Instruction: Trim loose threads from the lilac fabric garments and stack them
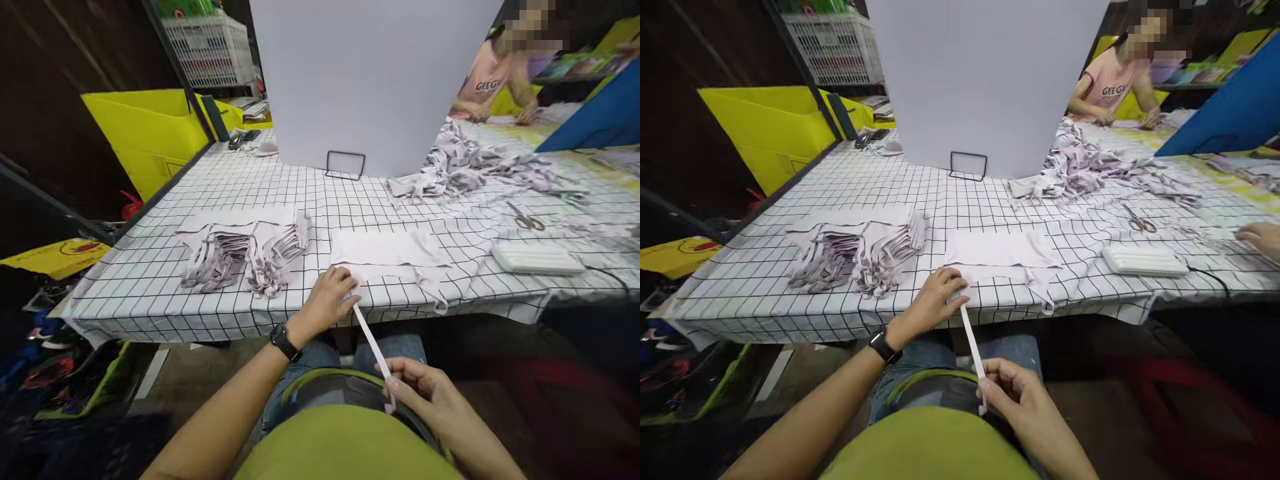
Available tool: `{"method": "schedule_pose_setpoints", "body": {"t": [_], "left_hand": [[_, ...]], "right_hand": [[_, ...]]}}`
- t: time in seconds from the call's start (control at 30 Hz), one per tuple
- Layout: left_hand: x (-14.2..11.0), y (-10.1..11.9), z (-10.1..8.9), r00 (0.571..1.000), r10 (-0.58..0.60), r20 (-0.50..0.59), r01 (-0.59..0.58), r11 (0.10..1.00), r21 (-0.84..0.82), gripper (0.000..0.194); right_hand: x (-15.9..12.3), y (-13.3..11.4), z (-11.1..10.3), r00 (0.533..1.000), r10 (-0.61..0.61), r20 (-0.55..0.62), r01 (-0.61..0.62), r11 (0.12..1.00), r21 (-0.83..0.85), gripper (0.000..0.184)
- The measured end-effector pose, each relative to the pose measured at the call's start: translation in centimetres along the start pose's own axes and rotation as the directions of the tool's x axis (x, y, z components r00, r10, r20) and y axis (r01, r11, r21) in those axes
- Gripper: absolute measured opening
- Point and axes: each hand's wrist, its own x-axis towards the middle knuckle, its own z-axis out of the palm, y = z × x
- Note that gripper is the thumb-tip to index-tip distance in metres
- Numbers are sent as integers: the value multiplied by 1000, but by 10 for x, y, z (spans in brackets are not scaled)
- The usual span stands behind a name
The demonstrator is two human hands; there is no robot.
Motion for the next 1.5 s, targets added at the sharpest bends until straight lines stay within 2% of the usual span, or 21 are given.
{"method": "schedule_pose_setpoints", "body": {"t": [0.13,0.3,0.37,0.47,0.53,0.6,0.67,0.73,0.8,0.9,1.07,1.27,1.37,1.43,1.5], "left_hand": [[0,2,-2,1000,7,-6,-7,1000,-14,18],[-1,1,-2,1000,10,-15,-10,1000,-27,18],[-1,2,-1,1000,10,-15,-11,999,-33,18],[-2,8,-4,997,-9,-77,1,995,-100,18],[-3,18,-11,985,-51,-165,12,973,-230,20],[-5,31,-23,975,-94,-203,4,915,-404,21],[-6,44,-35,980,-100,-174,-9,843,-537,21],[-6,54,-43,987,-90,-134,-9,799,-601,21],[-4,57,-45,987,-116,-111,21,781,-624,22],[1,54,-37,981,-163,-103,66,785,-616,18],[5,44,-25,987,-61,-146,-21,864,-503,11],[8,44,-36,994,-111,-12,87,833,-546,13],[13,42,-42,958,-262,115,276,737,-617,13],[17,40,-44,899,-363,245,430,621,-655,12],[20,36,-45,855,-388,345,515,553,-655,11]], "right_hand": [[-18,-8,-7,996,78,-37,-78,997,16,57],[-40,-18,-17,987,58,-149,-57,998,13,41],[-42,-26,-17,976,53,-211,-21,988,152,40],[-27,-39,-15,971,100,-217,7,896,445,39],[-6,-44,-16,975,90,-204,21,874,485,40],[18,-45,-19,975,40,-221,59,904,423,41],[39,-45,-22,973,-15,-230,98,930,354,41],[54,-44,-23,971,-64,-229,129,950,285,41],[62,-44,-22,966,-98,-241,151,965,216,40],[66,-47,-22,971,-136,-196,158,982,104,38],[69,-50,-26,973,-198,-120,185,977,-110,38],[71,-53,-23,954,-263,-143,207,924,-321,39],[73,-56,-19,939,-275,-206,210,934,-288,34],[75,-56,-17,960,-163,-229,127,979,-162,34],[78,-57,-15,976,-3,-216,7,1000,15,37]]}}
